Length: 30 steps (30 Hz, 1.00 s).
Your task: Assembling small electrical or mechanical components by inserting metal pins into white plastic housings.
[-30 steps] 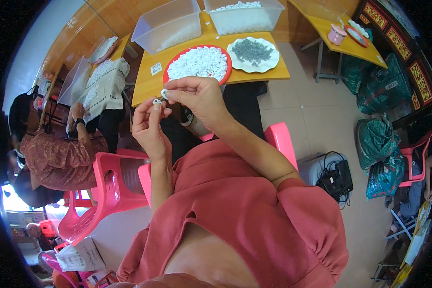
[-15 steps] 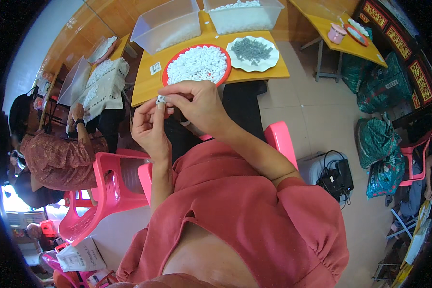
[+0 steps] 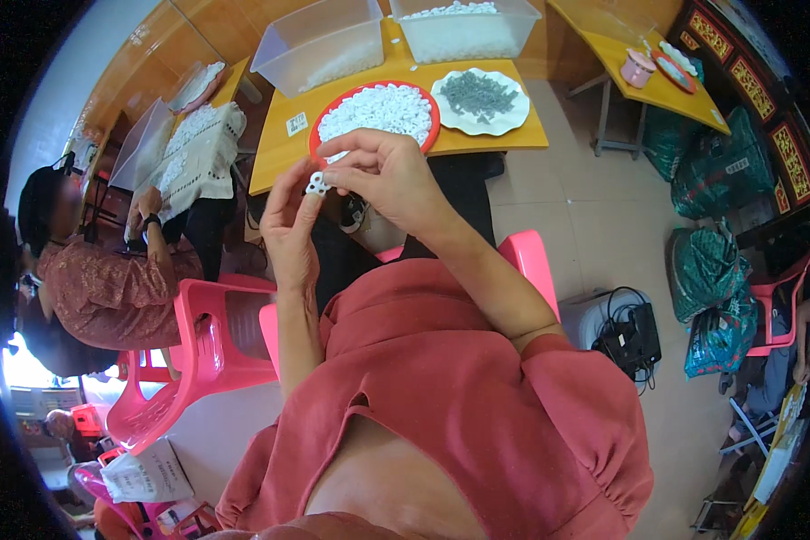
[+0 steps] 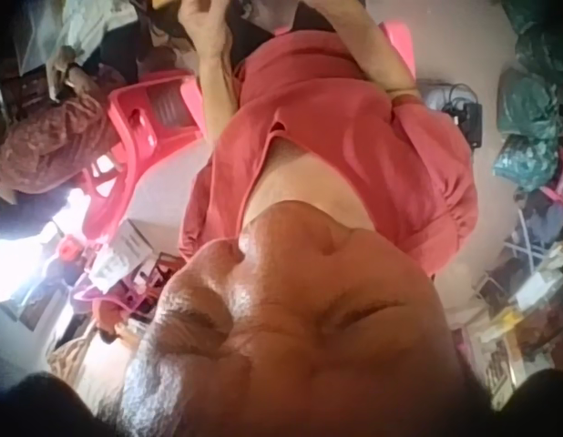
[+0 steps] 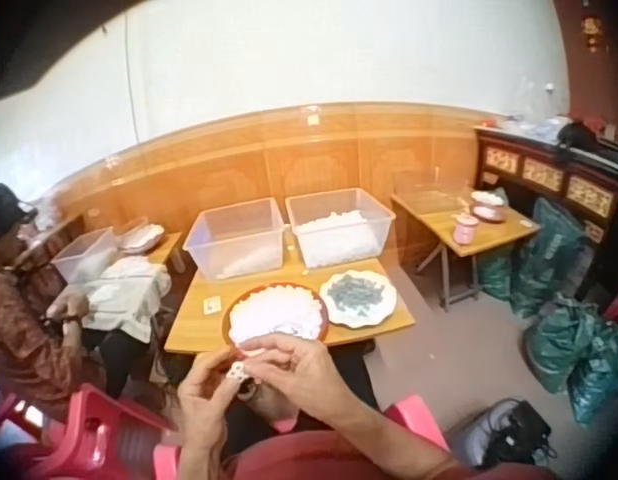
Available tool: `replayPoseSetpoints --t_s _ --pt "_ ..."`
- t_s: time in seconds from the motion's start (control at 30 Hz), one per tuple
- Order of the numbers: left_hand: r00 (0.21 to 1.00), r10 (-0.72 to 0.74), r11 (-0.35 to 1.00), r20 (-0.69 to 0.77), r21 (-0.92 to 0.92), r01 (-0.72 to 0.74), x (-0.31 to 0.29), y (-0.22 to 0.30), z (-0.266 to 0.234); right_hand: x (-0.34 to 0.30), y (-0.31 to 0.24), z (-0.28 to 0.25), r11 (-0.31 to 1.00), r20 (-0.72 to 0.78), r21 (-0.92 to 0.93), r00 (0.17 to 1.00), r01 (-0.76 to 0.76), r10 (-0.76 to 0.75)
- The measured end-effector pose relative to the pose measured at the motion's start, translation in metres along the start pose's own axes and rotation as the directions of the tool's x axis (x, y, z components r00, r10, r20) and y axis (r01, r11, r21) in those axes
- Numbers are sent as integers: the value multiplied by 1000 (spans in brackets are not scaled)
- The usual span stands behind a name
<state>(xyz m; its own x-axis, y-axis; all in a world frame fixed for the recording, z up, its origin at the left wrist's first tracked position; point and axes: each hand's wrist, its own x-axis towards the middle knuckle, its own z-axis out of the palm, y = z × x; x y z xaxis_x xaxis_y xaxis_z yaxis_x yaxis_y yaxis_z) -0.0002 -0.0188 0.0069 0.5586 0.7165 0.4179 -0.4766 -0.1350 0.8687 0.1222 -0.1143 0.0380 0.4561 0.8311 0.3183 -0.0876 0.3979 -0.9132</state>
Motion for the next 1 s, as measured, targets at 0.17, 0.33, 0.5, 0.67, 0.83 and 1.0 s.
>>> replayPoseSetpoints --t_s 0.17,0.33,0.5,0.67,0.83,1.0 --pt "965 8 994 263 101 -36 4 4 -3 -4 -3 -1 997 -5 63 999 -52 52" --pt "958 135 974 253 142 -175 7 -7 5 -2 -1 -8 986 5 139 995 -96 97" --pt "969 203 956 139 187 -227 9 -7 3 6 5 2 979 12 150 991 -135 135" --pt "995 97 977 -31 193 -89 2 -5 2 7 17 2 982 38 -62 982 -180 182" --pt "976 216 974 -1 66 -215 -10 -21 5 -4 13 7 967 48 -134 973 -217 226" --pt "958 285 955 45 70 -287 -12 -9 9 -3 22 -19 973 145 -49 963 -224 228"
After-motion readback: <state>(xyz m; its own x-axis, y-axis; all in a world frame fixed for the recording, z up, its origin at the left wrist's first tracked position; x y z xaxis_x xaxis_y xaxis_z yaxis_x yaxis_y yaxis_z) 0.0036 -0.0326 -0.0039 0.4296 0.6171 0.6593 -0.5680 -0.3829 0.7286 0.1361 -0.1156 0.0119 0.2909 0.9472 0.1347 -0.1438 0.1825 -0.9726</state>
